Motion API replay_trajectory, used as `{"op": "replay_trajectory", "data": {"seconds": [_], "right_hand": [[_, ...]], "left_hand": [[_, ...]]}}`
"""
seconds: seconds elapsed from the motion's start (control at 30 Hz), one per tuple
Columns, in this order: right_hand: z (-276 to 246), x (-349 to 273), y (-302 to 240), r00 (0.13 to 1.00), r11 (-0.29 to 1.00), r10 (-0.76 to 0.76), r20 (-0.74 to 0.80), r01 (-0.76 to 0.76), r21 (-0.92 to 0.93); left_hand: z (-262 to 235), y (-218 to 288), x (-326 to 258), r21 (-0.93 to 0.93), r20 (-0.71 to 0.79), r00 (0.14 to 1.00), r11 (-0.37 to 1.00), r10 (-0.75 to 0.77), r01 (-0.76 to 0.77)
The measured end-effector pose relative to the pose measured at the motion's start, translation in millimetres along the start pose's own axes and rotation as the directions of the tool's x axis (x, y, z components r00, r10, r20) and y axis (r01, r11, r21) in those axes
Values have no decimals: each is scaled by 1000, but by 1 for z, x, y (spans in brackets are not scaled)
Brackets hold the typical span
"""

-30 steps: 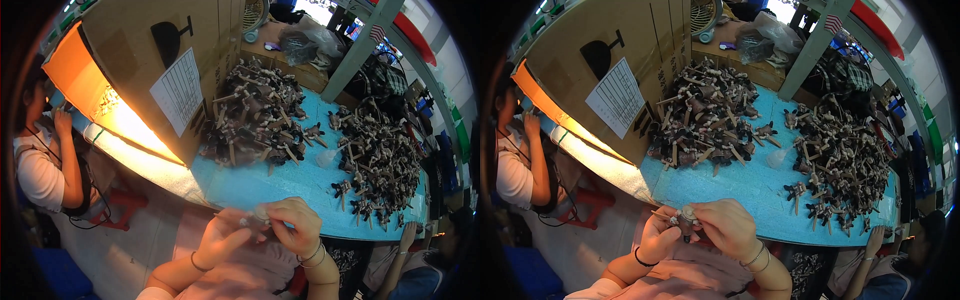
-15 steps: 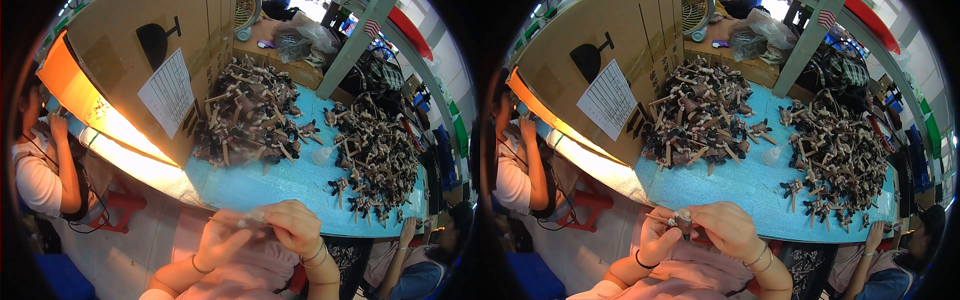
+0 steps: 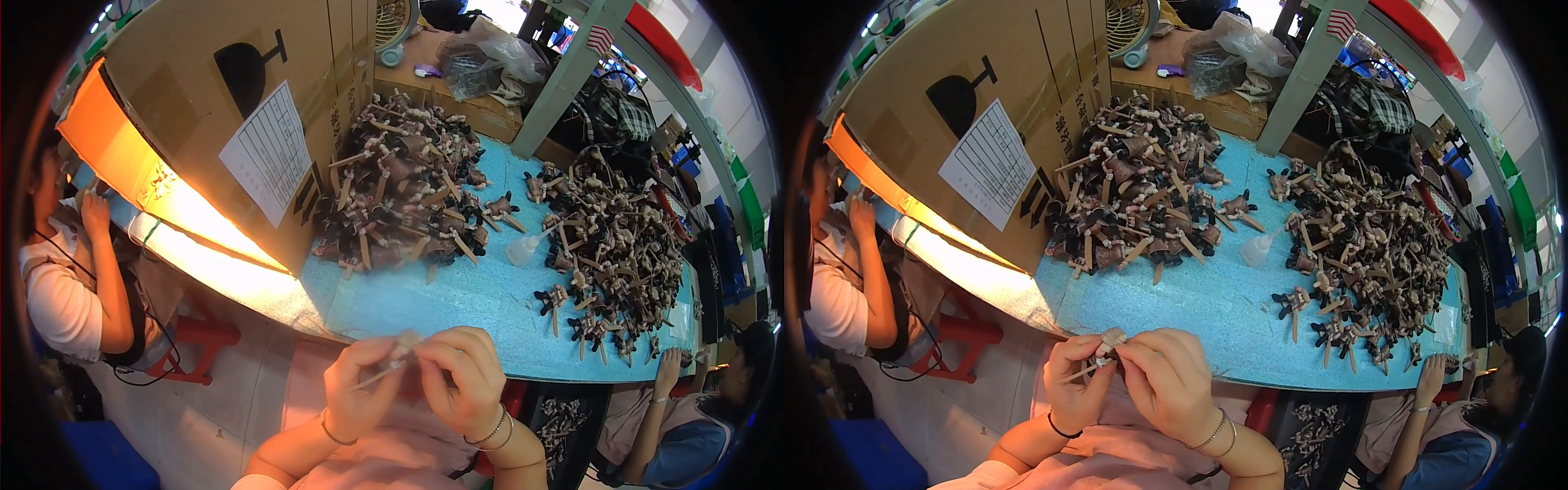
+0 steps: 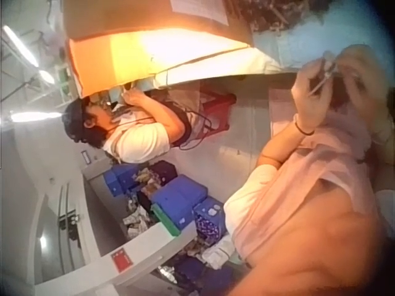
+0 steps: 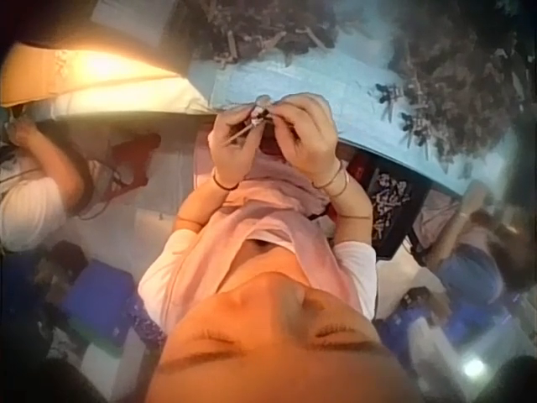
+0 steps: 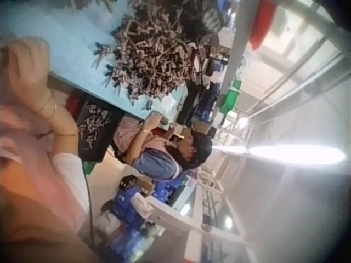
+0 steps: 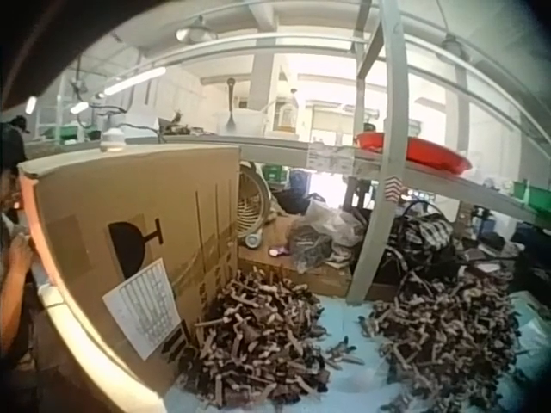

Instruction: The person assembles small action figurines by gluing plastic parts together with a glue bottle.

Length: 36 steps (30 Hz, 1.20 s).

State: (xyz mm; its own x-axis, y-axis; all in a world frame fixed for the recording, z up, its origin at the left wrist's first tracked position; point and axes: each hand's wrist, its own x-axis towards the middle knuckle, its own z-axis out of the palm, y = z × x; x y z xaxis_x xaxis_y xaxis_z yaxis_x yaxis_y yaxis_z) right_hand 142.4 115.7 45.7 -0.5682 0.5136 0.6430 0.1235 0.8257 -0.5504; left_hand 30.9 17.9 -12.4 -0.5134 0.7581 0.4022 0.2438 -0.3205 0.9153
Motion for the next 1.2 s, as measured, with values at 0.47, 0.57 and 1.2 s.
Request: {"op": "replay_trajectory", "data": {"seconds": [0.47, 0.57, 1.2], "right_hand": [[12, -12, 2, 993, 979, 59, 100, -38, -201], [2, -17, 27, 973, 984, 180, 145, -178, -27], [-4, -36, 30, 882, 209, 346, 320, -405, 890]], "left_hand": [[26, 4, -8, -351, -91, 953, 905, -288, 240], [9, 24, 8, -38, 193, 970, 986, -150, 160], [15, 35, 32, 9, 128, 990, 999, 52, -54]]}}
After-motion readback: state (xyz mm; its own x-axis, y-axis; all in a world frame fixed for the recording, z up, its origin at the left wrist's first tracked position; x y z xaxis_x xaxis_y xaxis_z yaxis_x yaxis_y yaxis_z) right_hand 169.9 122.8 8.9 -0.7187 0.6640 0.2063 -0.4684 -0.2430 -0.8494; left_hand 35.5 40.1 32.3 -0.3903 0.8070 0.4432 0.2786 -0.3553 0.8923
